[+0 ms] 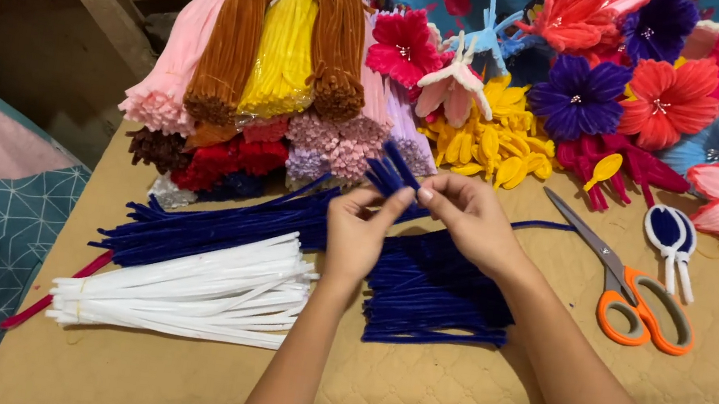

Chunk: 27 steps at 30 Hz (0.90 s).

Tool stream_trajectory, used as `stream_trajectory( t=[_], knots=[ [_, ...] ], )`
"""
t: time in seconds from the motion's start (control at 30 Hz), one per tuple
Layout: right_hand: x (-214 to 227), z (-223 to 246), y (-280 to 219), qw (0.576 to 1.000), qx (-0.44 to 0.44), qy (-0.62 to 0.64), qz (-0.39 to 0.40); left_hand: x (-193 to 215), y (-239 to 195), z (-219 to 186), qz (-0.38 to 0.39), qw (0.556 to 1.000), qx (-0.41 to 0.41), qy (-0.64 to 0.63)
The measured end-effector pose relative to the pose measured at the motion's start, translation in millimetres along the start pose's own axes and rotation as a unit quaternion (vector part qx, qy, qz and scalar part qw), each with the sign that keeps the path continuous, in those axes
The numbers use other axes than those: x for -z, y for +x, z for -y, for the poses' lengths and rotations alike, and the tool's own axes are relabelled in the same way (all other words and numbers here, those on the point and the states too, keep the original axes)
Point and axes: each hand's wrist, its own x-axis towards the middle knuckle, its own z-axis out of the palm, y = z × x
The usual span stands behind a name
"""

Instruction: The person repeatedly picks up blue and white pipe cleaners, bends them into loops, and secures them with rubber bands. The person works at a table with many colorful pipe cleaners and finished flower-like items visible in the background.

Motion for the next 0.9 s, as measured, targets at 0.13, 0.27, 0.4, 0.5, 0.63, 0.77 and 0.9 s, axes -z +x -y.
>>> stream_trajectory(
  t=[0.13,0.27,0.4,0.5,0.63,0.77,0.9],
  knots=[
    [-3,17,-6,1.0,0.009,-0.007,0.004,3,1,-3,0.028,0.999,-0.01,0.041],
    [-2,22,-8,1.0,0.017,-0.008,-0.013,6,0,-3,0.017,0.996,-0.061,0.061],
    [-3,22,-10,0.999,0.034,-0.017,-0.014,5,-4,-2,0.006,0.997,-0.068,0.032],
    [-5,22,-11,0.999,0.031,-0.001,-0.021,4,-3,6,-0.002,0.995,-0.09,0.046],
    [-12,13,-8,0.997,0.036,0.05,-0.041,0,-8,2,-0.033,0.987,-0.14,0.078],
    [-16,-13,-6,0.964,-0.086,0.247,-0.05,-8,-14,6,-0.095,0.974,-0.191,0.073],
    [-20,-10,-9,0.948,-0.115,0.292,-0.049,-12,-15,-1,-0.113,0.977,-0.17,0.054]
  ],
)
